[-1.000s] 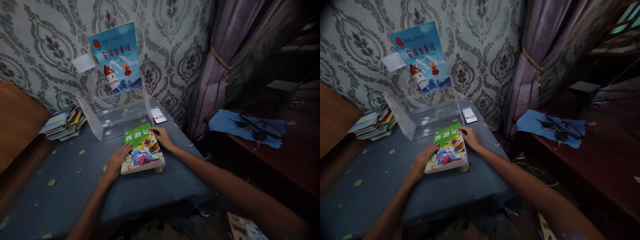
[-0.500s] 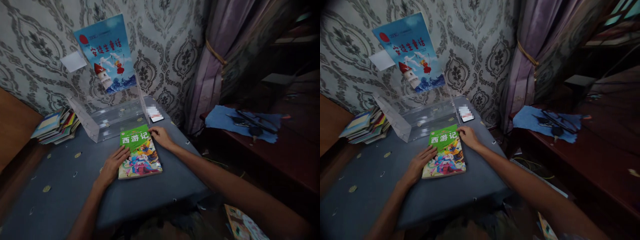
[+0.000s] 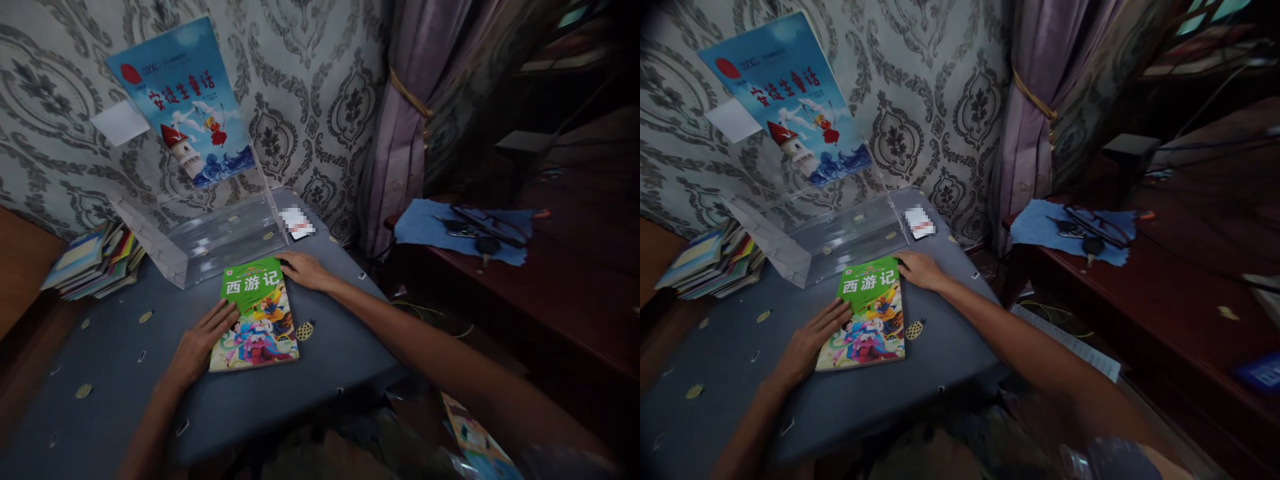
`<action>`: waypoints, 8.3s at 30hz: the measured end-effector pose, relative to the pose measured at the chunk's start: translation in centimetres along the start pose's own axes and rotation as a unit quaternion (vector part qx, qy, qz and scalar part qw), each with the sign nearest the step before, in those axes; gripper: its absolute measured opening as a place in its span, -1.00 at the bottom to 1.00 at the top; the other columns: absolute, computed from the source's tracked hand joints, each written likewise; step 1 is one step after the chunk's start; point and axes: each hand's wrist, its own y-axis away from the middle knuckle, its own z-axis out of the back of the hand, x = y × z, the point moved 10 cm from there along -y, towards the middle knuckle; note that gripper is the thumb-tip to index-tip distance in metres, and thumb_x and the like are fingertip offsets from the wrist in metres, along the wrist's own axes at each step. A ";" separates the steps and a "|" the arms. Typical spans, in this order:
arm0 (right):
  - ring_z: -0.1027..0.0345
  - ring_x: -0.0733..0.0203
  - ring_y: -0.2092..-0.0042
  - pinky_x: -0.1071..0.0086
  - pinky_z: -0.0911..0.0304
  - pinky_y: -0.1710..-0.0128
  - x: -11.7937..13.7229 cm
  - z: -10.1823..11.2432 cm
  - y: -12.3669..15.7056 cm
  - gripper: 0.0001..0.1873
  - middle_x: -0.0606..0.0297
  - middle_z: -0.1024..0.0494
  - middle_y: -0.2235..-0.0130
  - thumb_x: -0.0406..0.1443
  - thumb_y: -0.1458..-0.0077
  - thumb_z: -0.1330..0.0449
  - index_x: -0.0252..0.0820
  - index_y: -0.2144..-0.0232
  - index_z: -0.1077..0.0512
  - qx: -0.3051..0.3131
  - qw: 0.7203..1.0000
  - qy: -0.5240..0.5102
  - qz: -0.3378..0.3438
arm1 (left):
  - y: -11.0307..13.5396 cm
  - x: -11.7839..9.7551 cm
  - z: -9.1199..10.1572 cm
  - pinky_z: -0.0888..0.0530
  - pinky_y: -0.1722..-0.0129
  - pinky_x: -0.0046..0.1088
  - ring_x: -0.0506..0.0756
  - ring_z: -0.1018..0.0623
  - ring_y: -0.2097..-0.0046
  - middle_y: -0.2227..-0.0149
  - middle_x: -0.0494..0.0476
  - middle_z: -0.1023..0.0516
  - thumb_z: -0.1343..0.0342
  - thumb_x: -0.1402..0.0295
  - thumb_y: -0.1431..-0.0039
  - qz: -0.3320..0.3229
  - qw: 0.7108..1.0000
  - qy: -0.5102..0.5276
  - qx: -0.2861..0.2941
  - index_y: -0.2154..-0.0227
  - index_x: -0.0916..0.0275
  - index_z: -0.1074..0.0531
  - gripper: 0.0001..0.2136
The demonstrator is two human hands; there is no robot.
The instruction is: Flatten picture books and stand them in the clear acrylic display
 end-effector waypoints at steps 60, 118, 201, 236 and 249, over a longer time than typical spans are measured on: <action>-0.49 0.09 0.12 0.34 -0.28 0.15 2.9 0.5 2.8 -0.63 0.15 -0.62 0.07 -0.11 -0.24 -0.24 -0.18 -0.01 -0.53 0.041 0.998 0.032 0.043 | -5.8 -7.0 0.3 -0.40 -0.24 -0.11 0.26 -0.44 -0.27 -0.23 0.33 -0.47 0.00 0.15 -0.39 0.162 0.986 -0.027 -0.032 -0.14 0.28 -0.42 -0.59; -0.22 -0.08 -0.29 -0.06 -0.09 -0.27 11.5 -5.1 7.0 -0.50 0.00 -0.44 -0.20 -0.01 -0.33 -0.03 -0.17 -0.10 -0.47 0.021 0.971 0.075 0.227 | 5.2 -8.2 0.7 -0.42 -0.20 -0.13 0.21 -0.54 -0.17 -0.07 0.15 -0.62 -0.11 0.16 -0.34 0.225 0.953 -0.040 -0.199 0.00 0.13 -0.58 -0.71; -0.26 -0.17 -0.30 -0.20 -0.18 -0.25 11.1 -10.7 8.0 -0.51 0.06 -0.37 -0.30 -0.10 -0.32 -0.15 0.17 -0.26 -0.27 0.038 0.922 0.179 0.341 | -5.4 7.7 -3.7 -0.35 -0.29 -0.05 0.26 -0.36 -0.34 -0.28 0.26 -0.41 0.04 0.20 -0.37 0.273 0.945 0.101 -0.151 -0.25 0.15 -0.36 -0.55; 0.27 -0.13 -0.48 -0.17 0.25 -0.39 6.3 -4.1 3.2 -0.28 -0.18 0.04 -0.44 -0.06 -0.31 -0.09 -0.34 -0.36 -0.16 0.131 0.989 0.070 0.007 | -2.2 5.1 -4.4 -0.10 -0.36 0.06 0.36 -0.19 -0.41 -0.35 0.47 -0.25 0.06 0.21 -0.29 0.361 0.896 0.174 -0.190 -0.25 0.32 -0.30 -0.48; 0.27 -0.09 -0.49 -0.04 0.21 -0.41 6.2 -3.8 2.5 -0.30 -0.18 0.04 -0.45 -0.12 -0.30 -0.09 -0.43 -0.35 -0.15 0.084 0.992 0.087 -0.038 | -1.0 6.8 -2.5 -0.35 -0.24 -0.13 0.28 -0.52 -0.15 -0.09 0.30 -0.57 -0.21 0.25 -0.07 0.365 0.759 0.438 -0.314 -0.03 0.24 -0.50 -0.56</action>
